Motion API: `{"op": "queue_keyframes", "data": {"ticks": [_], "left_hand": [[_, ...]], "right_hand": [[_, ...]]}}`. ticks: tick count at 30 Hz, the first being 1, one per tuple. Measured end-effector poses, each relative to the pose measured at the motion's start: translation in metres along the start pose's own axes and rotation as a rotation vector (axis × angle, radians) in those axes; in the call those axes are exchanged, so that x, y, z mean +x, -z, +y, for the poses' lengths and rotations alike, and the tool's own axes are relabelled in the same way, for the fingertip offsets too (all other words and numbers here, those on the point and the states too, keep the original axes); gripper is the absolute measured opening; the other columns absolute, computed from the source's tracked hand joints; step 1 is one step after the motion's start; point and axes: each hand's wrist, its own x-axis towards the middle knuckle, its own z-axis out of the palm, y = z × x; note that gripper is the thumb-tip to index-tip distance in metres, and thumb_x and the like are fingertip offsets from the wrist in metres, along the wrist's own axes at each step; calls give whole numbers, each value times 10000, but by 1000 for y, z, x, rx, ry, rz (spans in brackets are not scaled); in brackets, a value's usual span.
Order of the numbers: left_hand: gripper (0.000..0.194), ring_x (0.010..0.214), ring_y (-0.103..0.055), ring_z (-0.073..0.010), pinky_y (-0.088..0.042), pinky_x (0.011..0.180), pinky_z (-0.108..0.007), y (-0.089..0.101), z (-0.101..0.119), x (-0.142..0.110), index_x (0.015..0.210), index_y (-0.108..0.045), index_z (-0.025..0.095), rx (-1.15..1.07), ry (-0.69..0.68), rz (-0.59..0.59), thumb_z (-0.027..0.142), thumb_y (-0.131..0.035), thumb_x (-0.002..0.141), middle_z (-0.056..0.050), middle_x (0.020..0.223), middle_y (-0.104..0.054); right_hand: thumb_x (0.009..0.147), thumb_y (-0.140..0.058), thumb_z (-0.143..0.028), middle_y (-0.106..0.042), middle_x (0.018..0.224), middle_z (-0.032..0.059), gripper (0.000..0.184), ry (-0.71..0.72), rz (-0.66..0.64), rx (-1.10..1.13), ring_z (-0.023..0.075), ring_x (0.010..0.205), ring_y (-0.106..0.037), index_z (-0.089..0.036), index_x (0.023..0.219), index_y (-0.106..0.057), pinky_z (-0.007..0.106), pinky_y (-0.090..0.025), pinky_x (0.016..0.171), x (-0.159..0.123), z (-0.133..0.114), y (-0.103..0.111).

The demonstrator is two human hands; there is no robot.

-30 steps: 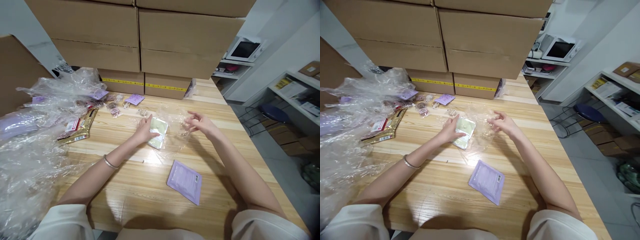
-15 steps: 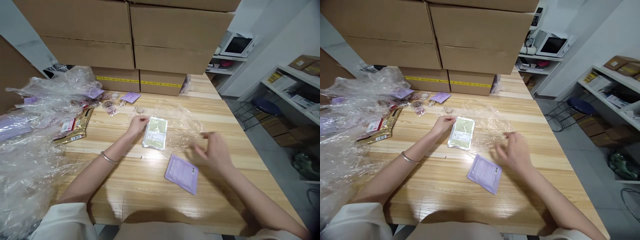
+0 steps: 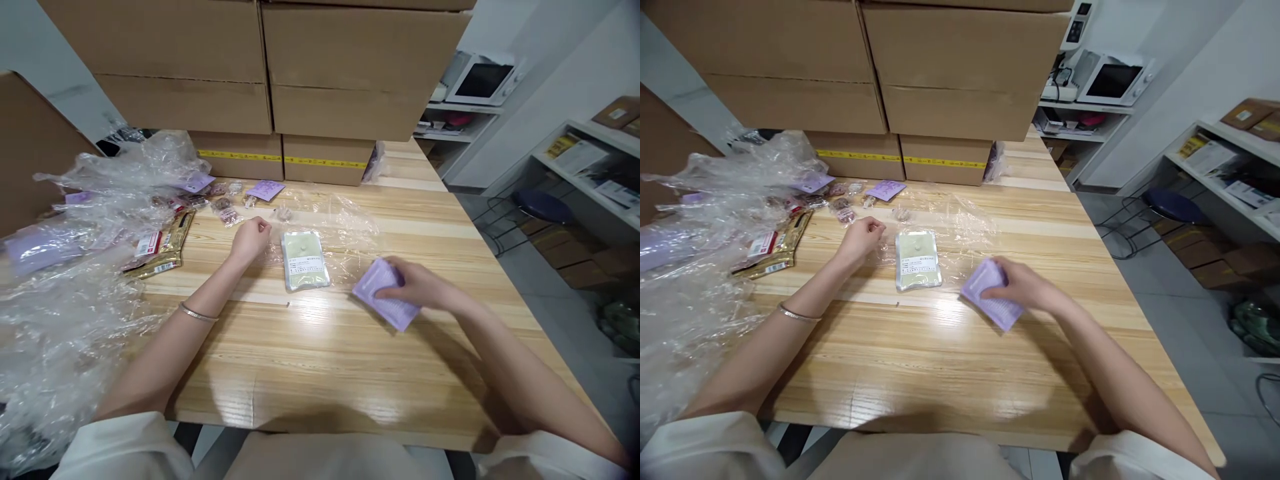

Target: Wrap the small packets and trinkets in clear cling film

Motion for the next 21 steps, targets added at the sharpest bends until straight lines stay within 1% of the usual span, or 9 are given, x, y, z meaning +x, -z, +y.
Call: {"op": "queue_keyframes", "data": {"ticks": [2, 4, 6, 8, 10, 12, 15, 18, 21], "left_hand": [[154, 841, -644, -281, -466, 793, -363, 6, -5, -2, 890, -686, 175, 107, 21, -29, 227, -552, 835, -102, 807, -698], [147, 922, -635, -336, -457, 845, -423, 8, -6, -8, 898, -675, 165, 187, 30, -47, 195, -551, 826, -148, 865, -694], [199, 1077, -581, -390, -419, 927, -484, 8, -1, -19, 983, -658, 133, 270, -11, 1, 175, -529, 838, -210, 1022, -668], [269, 1197, -498, -408, -379, 988, -508, 6, 7, -33, 1094, -620, 96, 371, -120, 105, 180, -487, 875, -249, 1175, -595], [302, 1187, -495, -378, -394, 989, -481, 1, 14, -47, 1136, -597, 86, 434, -262, 131, 238, -439, 929, -237, 1192, -561], [335, 1089, -540, -336, -436, 952, -440, -4, 17, -60, 1093, -622, 100, 417, -367, -25, 338, -429, 957, -192, 1085, -585], [379, 1059, -535, -315, -445, 964, -431, -11, 14, -75, 1091, -655, 120, 365, -443, -244, 414, -469, 942, -151, 1033, -588], [424, 1116, -490, -317, -417, 1011, -440, -15, 8, -84, 1228, -631, 121, 346, -484, -265, 387, -470, 941, -160, 1137, -557], [475, 1150, -462, -325, -387, 1037, -455, -19, 5, -90, 1324, -583, 114, 367, -497, -256, 379, -426, 962, -177, 1241, -537]], "right_hand": [[635, -827, -440, -710, 844, 36, 510, -49, -21, 179, 198, 674, -632, -225, 1071, -670, 263, -452, 494, 11, -10, 21], [686, -798, -408, -711, 831, 25, 434, -85, -38, 422, 162, 639, -625, -222, 1057, -670, 232, -447, 476, 29, -23, 30], [709, -783, -339, -724, 871, 27, 348, -85, -13, 637, 140, 665, -638, -207, 1013, -677, 222, -491, 526, 53, -36, 23], [731, -758, -272, -736, 918, 51, 252, -78, -21, 735, 141, 721, -658, -183, 954, -682, 231, -536, 605, 81, -48, 3], [795, -704, -283, -741, 942, 76, 162, -87, -70, 671, 156, 761, -672, -174, 911, -675, 263, -559, 671, 105, -56, -22], [842, -666, -332, -741, 927, 76, 167, -89, -98, 506, 170, 766, -670, -173, 895, -668, 292, -558, 687, 121, -62, -44], [807, -715, -422, -714, 799, 49, 249, -64, -72, 311, 191, 740, -633, -177, 822, -676, 316, -529, 692, 130, -70, -64], [730, -783, -459, -658, 693, 23, 291, -7, -29, 201, 211, 773, -599, -185, 729, -681, 334, -500, 763, 127, -77, -71], [693, -815, -365, -687, 766, 3, 238, 38, -31, 213, 206, 816, -608, -196, 805, -690, 323, -499, 793, 122, -83, -75]]}}
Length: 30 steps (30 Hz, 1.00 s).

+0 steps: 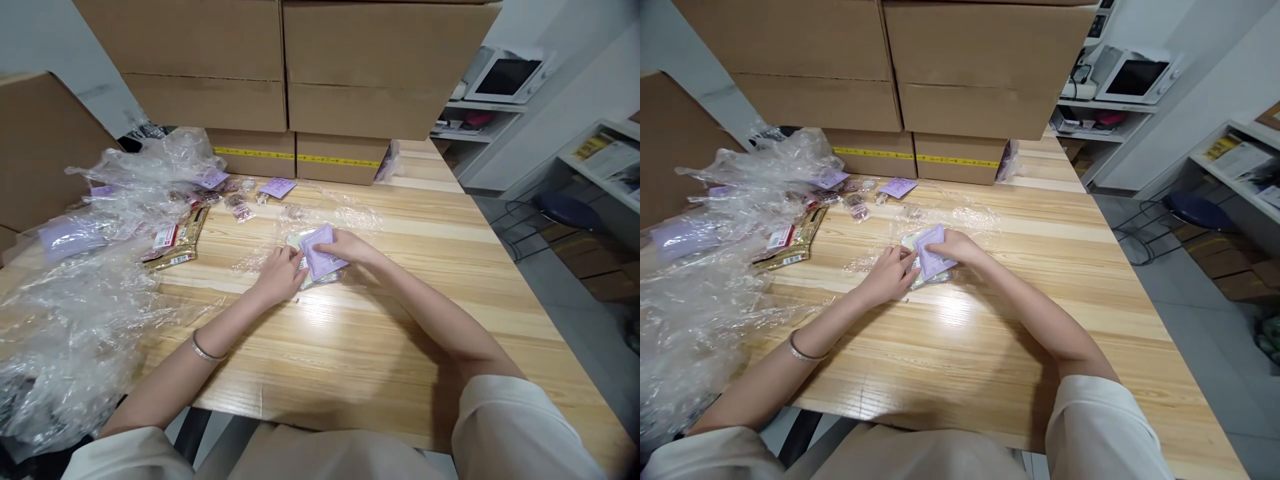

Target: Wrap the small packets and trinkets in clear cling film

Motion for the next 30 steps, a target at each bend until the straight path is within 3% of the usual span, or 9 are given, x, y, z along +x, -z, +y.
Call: {"op": "queue_keyframes", "data": {"ticks": [6, 8, 12, 15, 17, 20, 26, 28, 30], "left_hand": [[514, 1209, -459, -336, -377, 1037, -487, 0, 5, -3, 1449, -484, 233, 30, 24, -15, 436, -378, 988, -136, 1401, -501], [530, 1218, -476, -339, -380, 1040, -491, 2, 9, -3, 1476, -443, 197, 21, 44, 13, 373, -394, 979, -155, 1417, -497], [559, 1399, -341, -363, -261, 1159, -516, -1, 13, -5, 1430, -464, 76, 24, -52, 90, 347, -467, 940, -205, 1440, -486], [504, 1455, -298, -326, -198, 1209, -489, -7, 15, -4, 1382, -533, 144, -12, -257, -26, 410, -469, 959, -154, 1454, -500], [453, 1441, -337, -314, -234, 1196, -492, -12, 17, -4, 1374, -557, 199, -56, -292, -86, 394, -438, 983, -128, 1468, -497], [413, 1467, -281, -347, -218, 1181, -565, -17, 26, -8, 1372, -575, 298, -106, -270, -99, 380, -419, 999, -93, 1520, -448], [435, 1442, -277, -450, -254, 1102, -668, -14, 57, -35, 1396, -554, 356, -96, -243, -156, 398, -493, 968, -111, 1543, -411], [377, 1381, -384, -430, -325, 1067, -622, -1, 63, -40, 1307, -635, 320, -109, -272, -191, 380, -496, 962, -121, 1461, -508], [310, 1193, -567, -342, -430, 985, -495, 19, 59, -37, 1085, -730, 257, -164, -253, -224, 347, -458, 966, -112, 1214, -673]], "right_hand": [[715, -771, -285, -736, 982, 11, 323, 30, 28, 171, 181, 869, -667, -211, 1001, -639, 321, -553, 798, -10, 13, -2], [693, -785, -290, -740, 999, 44, 346, -2, 92, 210, 203, 875, -681, -201, 991, -634, 360, -566, 807, -13, 20, 7], [643, -822, -258, -741, 1026, 73, 409, -21, 234, 382, 220, 877, -702, -196, 998, -629, 379, -589, 788, -21, 22, 46], [597, -860, -261, -740, 1037, 55, 520, 83, 348, 374, 223, 854, -702, -218, 1057, -622, 351, -595, 691, -27, 12, 88], [586, -868, -275, -744, 983, 46, 506, 120, 286, 279, 225, 804, -698, -218, 1039, -651, 328, -580, 615, -28, 0, 113], [584, -867, -242, -744, 895, 37, 406, 94, 9, 142, 222, 767, -692, -203, 955, -707, 298, -561, 575, -25, -19, 133], [532, -896, -194, -715, 746, 10, 326, 10, -301, -110, 200, 651, -666, -209, 812, -729, 260, -507, 508, 15, -38, 102], [572, -884, -263, -726, 803, 22, 318, 90, -356, -262, 222, 709, -680, -215, 846, -730, 299, -535, 581, 30, -35, 83], [589, -873, -281, -734, 955, 54, 415, 176, -298, -464, 276, 873, -687, -217, 970, -721, 380, -555, 747, 36, -29, 66]]}}
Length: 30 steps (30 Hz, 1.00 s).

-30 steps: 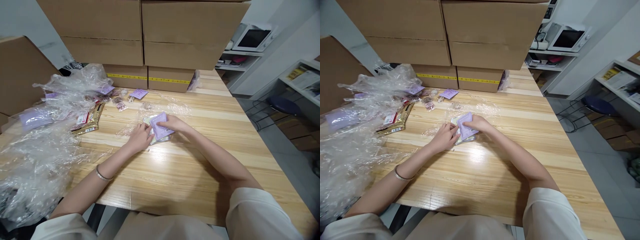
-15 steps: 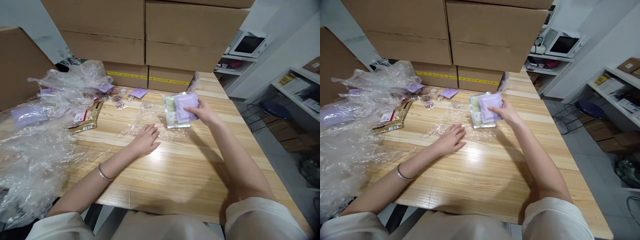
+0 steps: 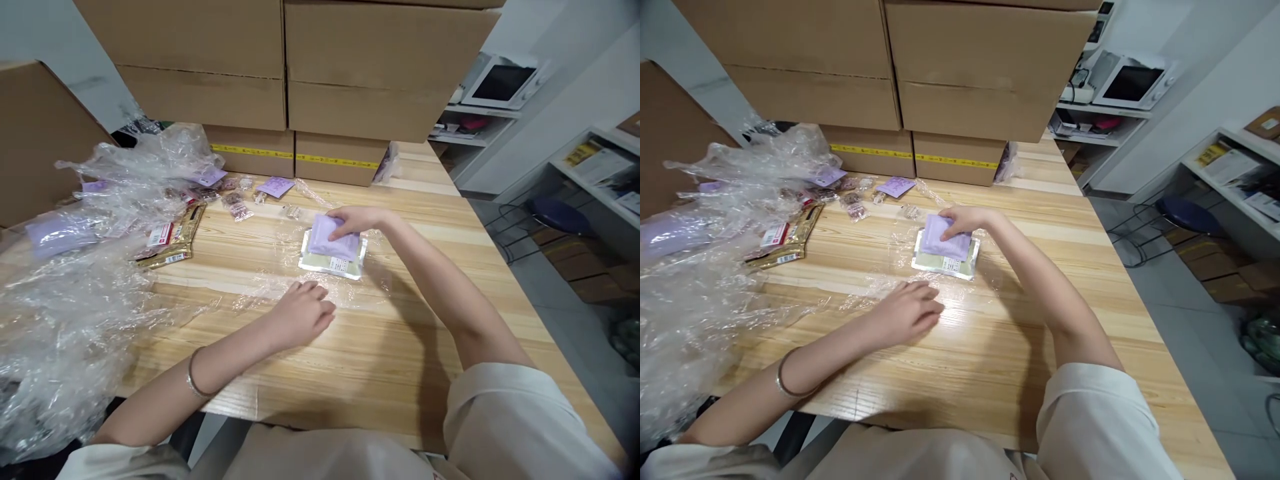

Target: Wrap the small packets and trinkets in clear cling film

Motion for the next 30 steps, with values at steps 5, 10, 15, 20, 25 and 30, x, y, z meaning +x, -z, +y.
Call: {"op": "queue_keyframes", "data": {"ticks": [5, 10, 15, 20, 25, 30], "left_hand": [[356, 842, -650, -265, -468, 759, -364, 52, -50, 7, 924, -670, 179, 51, 514, 260, 423, -413, 958, -130, 980, -693], [396, 712, -615, -260, -396, 643, -317, 44, -106, 13, 675, -569, 206, -4, 627, 101, 566, -548, 839, -88, 715, -654], [346, 596, -517, -179, -330, 579, -278, 32, -134, 11, 624, -483, 216, -190, 580, 245, 462, -463, 866, -4, 584, -559], [329, 616, -538, -189, -386, 611, -291, 35, -138, 9, 651, -560, 195, -193, 586, 181, 444, -502, 858, -21, 626, -582], [273, 988, -554, -295, -444, 845, -410, 35, -81, -5, 1062, -605, 137, 304, 354, 485, 345, -543, 895, -167, 1071, -582], [374, 1181, -510, -311, -432, 1007, -451, 16, -24, -26, 1136, -577, 156, 254, -148, 88, 380, -635, 842, -148, 1235, -567]], "right_hand": [[820, -695, -358, -622, 1256, 187, 459, 222, 430, -489, 356, 1183, -557, -136, 1217, -630, 533, -412, 1006, -38, -8, -49], [857, -640, -414, -685, 1157, 188, 412, 471, 247, -586, 349, 1078, -622, -127, 1151, -677, 533, -476, 944, -109, -6, -114], [918, -428, -2, -712, 1174, 180, 344, 645, 374, -829, 260, 1093, -674, -46, 1156, -672, 391, -556, 930, -145, 26, -148], [984, -396, -62, -716, 1201, 124, 334, 657, 375, -765, 198, 1082, -688, -74, 1193, -657, 314, -572, 933, -175, 35, -134], [956, -490, -95, -729, 1174, 108, 312, 610, 419, -717, 217, 1070, -688, -128, 1222, -649, 392, -569, 941, -187, 36, -133], [905, -561, -100, -699, 1247, 101, 294, 573, 503, -619, 265, 1188, -639, -172, 1165, -680, 477, -529, 1001, -186, 51, -133]]}}
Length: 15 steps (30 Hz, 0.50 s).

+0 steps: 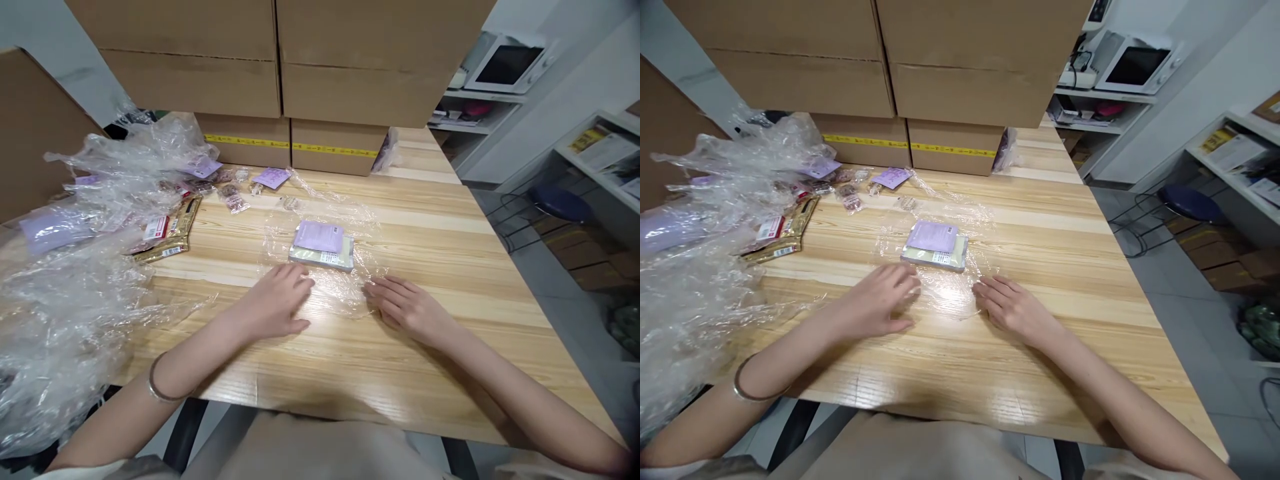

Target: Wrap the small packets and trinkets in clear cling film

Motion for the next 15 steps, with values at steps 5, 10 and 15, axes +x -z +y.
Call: {"op": "queue_keyframes", "data": {"ticks": [5, 10, 15], "left_hand": [[291, 1252, -513, -344, -332, 1114, -524, 5, -25, -9, 1078, -652, 142, 7, 184, -131, 156, -580, 797, -153, 1237, -631], [307, 958, -671, -257, -520, 882, -359, 36, -98, -10, 972, -712, 212, -624, 460, -69, 467, -636, 820, -55, 1008, -735], [297, 714, -678, -171, -559, 749, -315, 17, -122, 19, 825, -594, 172, -1085, 811, 490, 452, -684, 783, -46, 774, -682]], "right_hand": [[914, -599, -257, -762, 1038, 68, 134, -389, 91, 513, 223, 1005, -717, -219, 984, -706, 386, -590, 858, -2, 25, 1], [804, -708, -516, -723, 776, 35, 309, -891, 374, 890, 193, 730, -701, -219, 864, -651, 325, -571, 660, 19, 62, -16], [777, -644, -634, -598, 649, -33, 429, -1114, 477, 951, 151, 515, -582, -238, 888, -522, 286, -490, 498, 52, 83, -41]]}}
